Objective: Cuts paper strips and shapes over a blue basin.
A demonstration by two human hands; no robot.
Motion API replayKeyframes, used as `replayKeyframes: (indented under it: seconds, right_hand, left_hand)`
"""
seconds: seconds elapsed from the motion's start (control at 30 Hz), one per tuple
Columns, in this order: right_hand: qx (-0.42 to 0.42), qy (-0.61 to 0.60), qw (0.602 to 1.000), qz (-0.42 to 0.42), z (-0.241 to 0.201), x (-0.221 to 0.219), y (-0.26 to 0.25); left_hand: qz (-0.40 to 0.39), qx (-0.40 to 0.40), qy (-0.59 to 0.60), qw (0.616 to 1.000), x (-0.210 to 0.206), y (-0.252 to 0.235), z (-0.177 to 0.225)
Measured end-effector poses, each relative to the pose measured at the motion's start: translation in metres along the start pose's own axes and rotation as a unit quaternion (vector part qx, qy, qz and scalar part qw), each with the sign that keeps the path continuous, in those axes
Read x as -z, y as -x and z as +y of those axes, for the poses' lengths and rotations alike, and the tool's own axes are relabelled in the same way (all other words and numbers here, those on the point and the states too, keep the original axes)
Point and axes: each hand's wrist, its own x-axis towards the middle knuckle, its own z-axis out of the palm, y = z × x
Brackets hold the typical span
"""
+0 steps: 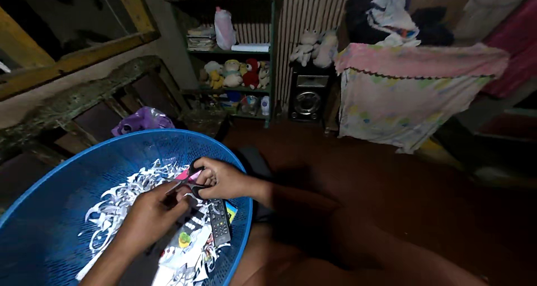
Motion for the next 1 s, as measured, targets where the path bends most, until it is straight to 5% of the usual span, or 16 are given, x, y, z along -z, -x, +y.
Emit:
replayKeyframes:
  seconds: [0.27, 0.67, 0.77, 0.9, 1.0]
  right_hand:
    - [0.008, 0.012, 1.000, 0.016, 0.002, -0.001, 0.001]
    - [-0.008, -0.009, 0.999, 0.037, 0.019, -0.001, 0.000]
    - [-0.017, -0.009, 0.999, 0.032, 0.025, -0.004, 0.002]
    - [-0.020, -0.006, 1.000, 0.017, 0.027, -0.009, 0.006]
    - [-0.013, 0.003, 1.000, 0.012, 0.022, -0.008, 0.006]
  left_hand:
    - [0.043, 0.010, -0.037, 0.998, 0.017, -0.002, -0.014]
    - [0.193, -0.004, -0.215, 0.957, 0.112, -0.028, -0.089]
    - [0.223, 0.042, -0.216, 0.950, 0.137, -0.038, -0.072]
    - [0.239, 0.182, -0.120, 0.946, 0.141, -0.045, 0.000]
    - [0.281, 0.148, -0.091, 0.944, 0.142, -0.025, -0.067]
